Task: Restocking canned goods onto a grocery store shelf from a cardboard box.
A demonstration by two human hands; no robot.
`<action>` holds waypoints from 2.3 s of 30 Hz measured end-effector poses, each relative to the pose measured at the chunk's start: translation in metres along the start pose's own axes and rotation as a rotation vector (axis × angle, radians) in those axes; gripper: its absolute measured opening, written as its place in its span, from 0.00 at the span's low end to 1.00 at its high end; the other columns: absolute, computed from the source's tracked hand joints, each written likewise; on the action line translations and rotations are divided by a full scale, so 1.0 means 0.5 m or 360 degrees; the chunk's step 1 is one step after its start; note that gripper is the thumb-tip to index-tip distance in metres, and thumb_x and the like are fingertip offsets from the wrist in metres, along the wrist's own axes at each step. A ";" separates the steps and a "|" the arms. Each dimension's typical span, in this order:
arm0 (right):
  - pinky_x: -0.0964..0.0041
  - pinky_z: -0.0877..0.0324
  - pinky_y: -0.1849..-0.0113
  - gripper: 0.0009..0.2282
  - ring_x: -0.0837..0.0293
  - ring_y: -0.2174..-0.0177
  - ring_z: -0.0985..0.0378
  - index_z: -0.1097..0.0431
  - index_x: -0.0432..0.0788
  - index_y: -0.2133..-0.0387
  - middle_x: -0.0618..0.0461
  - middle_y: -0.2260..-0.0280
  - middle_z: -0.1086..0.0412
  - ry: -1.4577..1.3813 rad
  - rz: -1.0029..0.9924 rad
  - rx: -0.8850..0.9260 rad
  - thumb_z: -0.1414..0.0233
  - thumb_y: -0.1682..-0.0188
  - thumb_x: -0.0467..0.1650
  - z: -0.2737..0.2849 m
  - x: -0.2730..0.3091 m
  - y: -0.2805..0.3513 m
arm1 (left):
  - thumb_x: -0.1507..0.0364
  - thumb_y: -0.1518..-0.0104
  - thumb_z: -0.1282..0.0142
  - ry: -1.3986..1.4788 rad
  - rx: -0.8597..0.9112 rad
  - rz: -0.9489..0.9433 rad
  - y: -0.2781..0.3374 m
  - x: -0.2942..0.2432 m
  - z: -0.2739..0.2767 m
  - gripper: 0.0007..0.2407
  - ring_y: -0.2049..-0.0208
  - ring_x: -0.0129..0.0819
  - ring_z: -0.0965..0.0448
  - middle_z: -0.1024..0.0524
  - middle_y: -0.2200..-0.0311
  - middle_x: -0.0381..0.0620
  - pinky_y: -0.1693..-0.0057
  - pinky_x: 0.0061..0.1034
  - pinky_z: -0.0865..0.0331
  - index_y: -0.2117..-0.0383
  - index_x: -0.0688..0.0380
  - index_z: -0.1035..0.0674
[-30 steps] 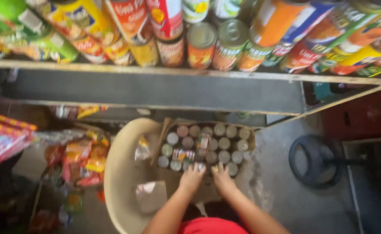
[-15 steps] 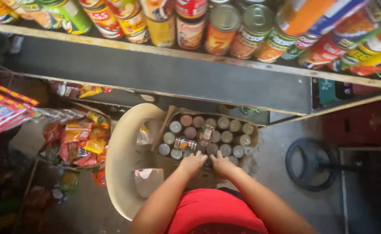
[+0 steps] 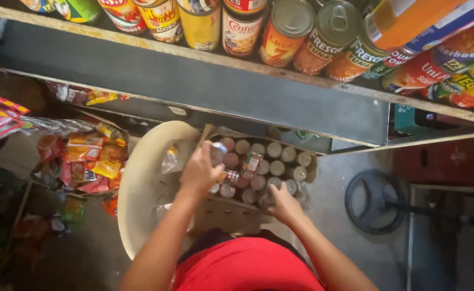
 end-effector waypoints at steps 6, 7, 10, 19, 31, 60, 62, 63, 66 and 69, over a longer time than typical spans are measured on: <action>0.47 0.28 0.56 0.23 0.34 0.55 0.27 0.30 0.49 0.52 0.39 0.52 0.35 -0.0231 0.0415 -0.0572 0.41 0.64 0.23 0.259 0.236 0.031 | 0.74 0.55 0.34 -0.0177 -0.0192 -0.0133 -0.043 0.034 0.020 0.28 0.51 0.62 0.26 0.31 0.51 0.61 0.46 0.48 0.30 0.45 0.56 0.32; 0.47 0.28 0.56 0.23 0.34 0.55 0.27 0.30 0.49 0.52 0.39 0.52 0.35 -0.0235 0.0412 -0.0567 0.41 0.64 0.23 0.270 0.257 0.022 | 0.74 0.55 0.34 -0.0179 -0.0187 -0.0129 -0.041 0.033 0.013 0.28 0.51 0.62 0.26 0.31 0.51 0.61 0.46 0.48 0.30 0.45 0.56 0.32; 0.47 0.28 0.59 0.24 0.35 0.55 0.27 0.33 0.48 0.51 0.39 0.52 0.36 -0.0205 0.0466 -0.0822 0.39 0.65 0.24 0.321 0.300 -0.008 | 0.73 0.54 0.32 -0.0108 -0.0067 -0.0066 -0.049 0.036 -0.028 0.28 0.51 0.62 0.26 0.34 0.49 0.59 0.48 0.48 0.30 0.45 0.56 0.32; 0.45 0.31 0.57 0.27 0.41 0.55 0.28 0.36 0.44 0.50 0.45 0.51 0.35 0.0102 0.0575 -0.0722 0.41 0.69 0.22 0.258 0.333 -0.132 | 0.75 0.57 0.33 -0.0079 0.0092 -0.0096 -0.067 0.094 -0.185 0.30 0.51 0.62 0.25 0.32 0.49 0.59 0.49 0.47 0.28 0.44 0.57 0.32; 0.44 0.37 0.51 0.50 0.31 0.47 0.38 0.49 0.48 0.37 0.34 0.41 0.44 -0.0085 0.0261 -0.0590 0.30 0.79 0.26 0.153 0.192 -0.178 | 0.78 0.62 0.33 0.0095 0.0190 -0.0266 -0.009 0.076 -0.188 0.40 0.44 0.64 0.32 0.39 0.41 0.62 0.45 0.47 0.30 0.39 0.53 0.43; 0.57 0.32 0.50 0.32 0.46 0.51 0.26 0.41 0.38 0.44 0.39 0.50 0.31 -0.1043 -0.0259 -0.0569 0.34 0.60 0.35 -0.064 -0.069 -0.168 | 0.69 0.64 0.26 -0.0310 -0.0007 0.0103 0.092 0.216 -0.233 0.30 0.45 0.61 0.34 0.34 0.48 0.61 0.43 0.48 0.34 0.54 0.63 0.31; 0.56 0.31 0.51 0.33 0.44 0.51 0.26 0.44 0.39 0.45 0.37 0.51 0.31 -0.1096 -0.0228 -0.0517 0.34 0.61 0.34 -0.069 -0.011 -0.116 | 0.70 0.62 0.27 -0.0228 0.0071 0.0200 0.118 0.211 -0.222 0.29 0.46 0.59 0.31 0.32 0.50 0.59 0.44 0.46 0.32 0.52 0.62 0.31; 0.55 0.31 0.51 0.34 0.42 0.52 0.26 0.47 0.40 0.46 0.34 0.52 0.32 -0.1147 -0.0175 -0.0478 0.33 0.61 0.34 -0.067 0.023 -0.100 | 0.70 0.59 0.27 -0.0146 0.0127 0.0286 0.124 0.214 -0.219 0.29 0.47 0.57 0.29 0.30 0.52 0.56 0.45 0.45 0.29 0.51 0.61 0.31; 0.54 0.28 0.52 0.29 0.42 0.54 0.20 0.46 0.46 0.43 0.34 0.56 0.26 -0.0828 -0.0205 -0.0435 0.39 0.56 0.33 -0.093 0.063 -0.041 | 0.69 0.59 0.27 -0.0018 0.0101 0.0330 0.143 0.202 -0.183 0.31 0.51 0.56 0.27 0.28 0.54 0.54 0.48 0.45 0.29 0.48 0.59 0.32; 0.48 0.29 0.57 0.33 0.34 0.53 0.26 0.48 0.45 0.44 0.33 0.51 0.31 -0.0493 0.0040 -0.0433 0.36 0.61 0.30 -0.100 0.098 -0.013 | 0.71 0.59 0.29 -0.0180 0.0038 0.0077 0.167 0.158 -0.134 0.27 0.49 0.54 0.28 0.29 0.55 0.53 0.48 0.44 0.28 0.51 0.54 0.30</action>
Point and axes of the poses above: each hand's wrist, its own y-axis away from the middle knuckle, its own z-axis out of the back of the hand, x = y × z, the point moved 10 cm from there along -y, towards the middle knuckle
